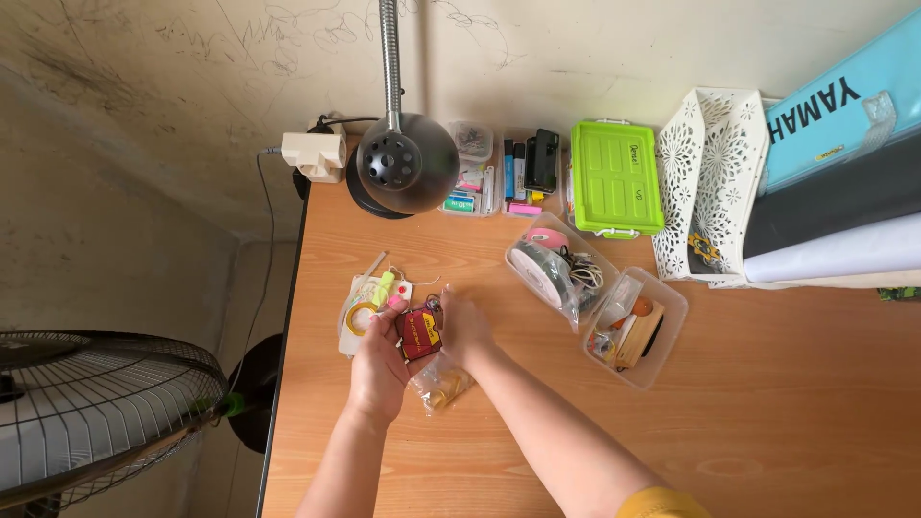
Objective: Organize various small items and stickers into plastic containers on a desk.
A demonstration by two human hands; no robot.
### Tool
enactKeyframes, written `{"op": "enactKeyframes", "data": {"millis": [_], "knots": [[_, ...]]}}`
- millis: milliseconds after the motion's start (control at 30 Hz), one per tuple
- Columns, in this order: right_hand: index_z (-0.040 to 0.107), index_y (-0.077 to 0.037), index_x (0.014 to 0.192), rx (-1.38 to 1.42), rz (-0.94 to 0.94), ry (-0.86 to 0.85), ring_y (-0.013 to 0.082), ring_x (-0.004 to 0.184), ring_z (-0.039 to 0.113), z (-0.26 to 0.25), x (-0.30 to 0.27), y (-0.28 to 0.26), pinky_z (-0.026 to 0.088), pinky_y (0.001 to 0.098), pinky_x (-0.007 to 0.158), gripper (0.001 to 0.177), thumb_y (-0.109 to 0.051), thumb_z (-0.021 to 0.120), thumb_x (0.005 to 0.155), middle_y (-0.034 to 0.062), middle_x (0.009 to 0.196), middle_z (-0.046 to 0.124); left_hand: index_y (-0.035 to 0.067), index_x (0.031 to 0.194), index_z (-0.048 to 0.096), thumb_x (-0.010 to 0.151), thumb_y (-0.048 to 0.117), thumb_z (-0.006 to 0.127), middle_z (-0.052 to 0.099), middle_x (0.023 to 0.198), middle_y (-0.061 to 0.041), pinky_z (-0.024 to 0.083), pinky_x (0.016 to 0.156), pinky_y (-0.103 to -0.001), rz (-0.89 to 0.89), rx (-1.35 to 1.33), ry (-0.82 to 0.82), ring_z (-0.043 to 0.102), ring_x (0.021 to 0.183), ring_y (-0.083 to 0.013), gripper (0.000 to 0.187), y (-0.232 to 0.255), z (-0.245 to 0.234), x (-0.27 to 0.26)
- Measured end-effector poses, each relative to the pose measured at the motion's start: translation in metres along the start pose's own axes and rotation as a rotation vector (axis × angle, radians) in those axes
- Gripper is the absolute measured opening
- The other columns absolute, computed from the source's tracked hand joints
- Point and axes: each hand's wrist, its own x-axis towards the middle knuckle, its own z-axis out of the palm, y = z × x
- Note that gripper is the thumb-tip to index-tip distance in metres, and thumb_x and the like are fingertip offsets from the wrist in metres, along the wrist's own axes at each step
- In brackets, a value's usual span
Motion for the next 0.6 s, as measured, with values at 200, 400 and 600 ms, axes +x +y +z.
{"op": "enactKeyframes", "data": {"millis": [200, 400, 600], "knots": [[0.071, -0.003, 0.110, 0.258, 0.260, -0.240, 0.0219, 0.079, 0.080, -0.040, -0.003, 0.007, 0.061, 0.0344, 0.070, 0.025, -0.006, 0.068, 0.085, 0.0123, 0.089, 0.078, 0.012, 0.135, 0.053, 0.102, 0.056, 0.024, 0.061, 0.136, -0.010, 0.054, 0.099, -0.055, 0.039, -0.052, -0.072, 0.060, 0.125, -0.0258, 0.062, 0.003, -0.005, 0.010], [0.068, -0.008, 0.112, 1.278, 0.167, -0.401, 0.0084, 0.076, 0.065, -0.137, -0.069, 0.013, 0.058, 0.0270, 0.067, 0.019, -0.008, 0.067, 0.093, 0.0008, 0.086, 0.067, 0.013, 0.145, 0.049, 0.100, 0.063, 0.023, 0.060, 0.140, -0.008, 0.051, 0.103, -0.050, 0.035, 0.045, -0.140, 0.059, 0.128, -0.0254, 0.072, -0.011, 0.023, 0.001], [0.079, 0.001, 0.107, 0.802, 0.045, -0.030, 0.0050, 0.075, 0.064, -0.160, -0.110, 0.018, 0.052, 0.0249, 0.063, 0.021, -0.011, 0.078, 0.090, 0.0008, 0.086, 0.076, 0.017, 0.150, 0.042, 0.098, 0.048, 0.047, 0.065, 0.133, -0.003, 0.053, 0.092, -0.041, -0.072, 0.179, -0.335, 0.065, 0.114, -0.0213, 0.061, -0.032, 0.082, -0.044]]}}
